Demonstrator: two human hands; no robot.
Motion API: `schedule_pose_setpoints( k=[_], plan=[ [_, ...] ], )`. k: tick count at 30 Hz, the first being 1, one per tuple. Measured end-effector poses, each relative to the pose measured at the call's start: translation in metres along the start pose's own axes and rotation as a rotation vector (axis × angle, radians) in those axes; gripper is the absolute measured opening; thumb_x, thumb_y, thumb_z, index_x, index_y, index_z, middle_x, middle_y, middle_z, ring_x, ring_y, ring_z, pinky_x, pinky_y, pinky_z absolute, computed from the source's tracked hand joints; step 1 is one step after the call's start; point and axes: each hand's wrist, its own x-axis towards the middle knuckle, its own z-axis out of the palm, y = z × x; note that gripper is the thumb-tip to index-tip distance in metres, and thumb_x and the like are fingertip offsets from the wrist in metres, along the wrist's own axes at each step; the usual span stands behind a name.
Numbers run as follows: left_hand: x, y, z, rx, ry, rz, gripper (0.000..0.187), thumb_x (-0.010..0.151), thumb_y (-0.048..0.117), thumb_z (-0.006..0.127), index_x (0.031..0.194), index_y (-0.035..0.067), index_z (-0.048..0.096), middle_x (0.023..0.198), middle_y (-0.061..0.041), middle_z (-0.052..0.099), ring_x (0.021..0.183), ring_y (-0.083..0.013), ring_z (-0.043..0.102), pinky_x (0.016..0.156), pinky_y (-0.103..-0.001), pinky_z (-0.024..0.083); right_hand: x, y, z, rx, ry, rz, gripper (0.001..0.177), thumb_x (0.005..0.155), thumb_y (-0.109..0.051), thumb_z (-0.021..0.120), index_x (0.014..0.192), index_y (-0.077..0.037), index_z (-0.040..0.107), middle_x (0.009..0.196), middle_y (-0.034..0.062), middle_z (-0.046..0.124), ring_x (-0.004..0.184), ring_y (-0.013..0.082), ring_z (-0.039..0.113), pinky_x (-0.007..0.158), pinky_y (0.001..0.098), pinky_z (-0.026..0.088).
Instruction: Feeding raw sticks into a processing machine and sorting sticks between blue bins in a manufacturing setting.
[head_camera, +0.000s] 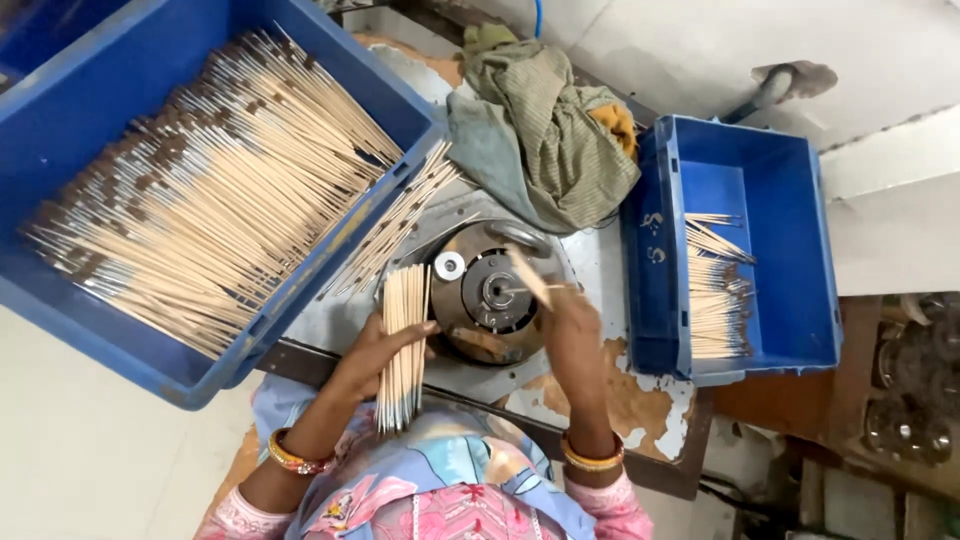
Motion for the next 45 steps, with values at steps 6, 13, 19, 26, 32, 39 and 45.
schedule_pose_setpoints(
  k=[6,13,19,26,32,39,45],
  plan=[
    [-0.005,-0.03,-0.013,-0.4,0.09,-0.169,0.046,0.079,0.025,0.083,0.116,0.0,0.069,0.095,-0.011,0.076,0.075,-0.0209,0.074,0.058,-0.038,0.061,0.008,0.033,0.045,-0.126,-0.022,-0.061,0.032,0.091,-0.003,0.059,0.124,-0.003,0.06,0.091,0.0253,0.068,0.081,0.0448,0.066,0.068,0.0516,0.05],
    [-0.019,-0.009,0.009,-0.26,0.071,-0.128,0.039,0.074,0.011,0.081,0.108,-0.002,0.067,0.092,-0.011,0.077,0.079,-0.0233,0.077,0.059,-0.042,0.062,-0.003,-0.009,0.025,0.27,-0.033,0.062,0.014,0.101,-0.009,0.059,0.109,-0.002,0.069,0.088,0.021,0.072,0.082,0.0407,0.069,0.069,0.0445,0.053],
    [-0.017,0.021,0.018,0.391,-0.143,0.318,0.037,0.081,0.013,0.083,0.114,-0.001,0.073,0.094,-0.009,0.08,0.08,-0.0131,0.07,0.068,-0.029,0.06,-0.03,-0.014,0.015,0.213,-0.33,-0.104,0.012,0.083,-0.003,0.068,0.095,-0.001,0.072,0.085,0.0151,0.074,0.076,0.0286,0.073,0.067,0.0391,0.056],
    [0.004,-0.01,0.003,0.004,0.111,-0.016,0.043,0.083,0.024,0.084,0.113,-0.005,0.075,0.087,-0.012,0.077,0.071,-0.0175,0.072,0.06,-0.032,0.058,0.011,0.02,0.02,0.05,0.053,0.173,0.008,0.093,-0.007,0.068,0.099,-0.003,0.071,0.083,0.0164,0.074,0.072,0.0355,0.071,0.064,0.0453,0.053],
    [-0.016,-0.019,-0.01,-0.377,0.149,-0.146,0.044,0.078,0.021,0.081,0.114,0.0,0.065,0.096,-0.011,0.075,0.076,-0.0202,0.075,0.058,-0.036,0.06,0.011,0.025,0.046,-0.167,0.095,-0.141,0.019,0.082,-0.008,0.072,0.1,-0.003,0.066,0.091,0.0182,0.068,0.087,0.0427,0.068,0.074,0.0504,0.053],
    [-0.022,-0.022,0.001,-0.254,0.025,-0.125,0.041,0.078,0.009,0.084,0.112,-0.006,0.067,0.091,-0.013,0.075,0.078,-0.024,0.076,0.062,-0.038,0.063,-0.006,-0.01,0.02,0.085,0.143,-0.111,0.018,0.091,-0.007,0.062,0.108,-0.002,0.068,0.093,0.0166,0.071,0.081,0.0386,0.068,0.07,0.0449,0.053],
    [-0.022,0.028,0.017,0.12,-0.16,0.352,0.039,0.082,0.005,0.082,0.118,-0.002,0.068,0.102,-0.011,0.077,0.09,-0.0178,0.074,0.079,-0.033,0.062,-0.022,-0.035,-0.001,0.343,-0.291,-0.044,0.013,0.092,-0.009,0.068,0.103,-0.003,0.071,0.076,0.0152,0.069,0.067,0.0334,0.068,0.062,0.0408,0.054]
  ],
)
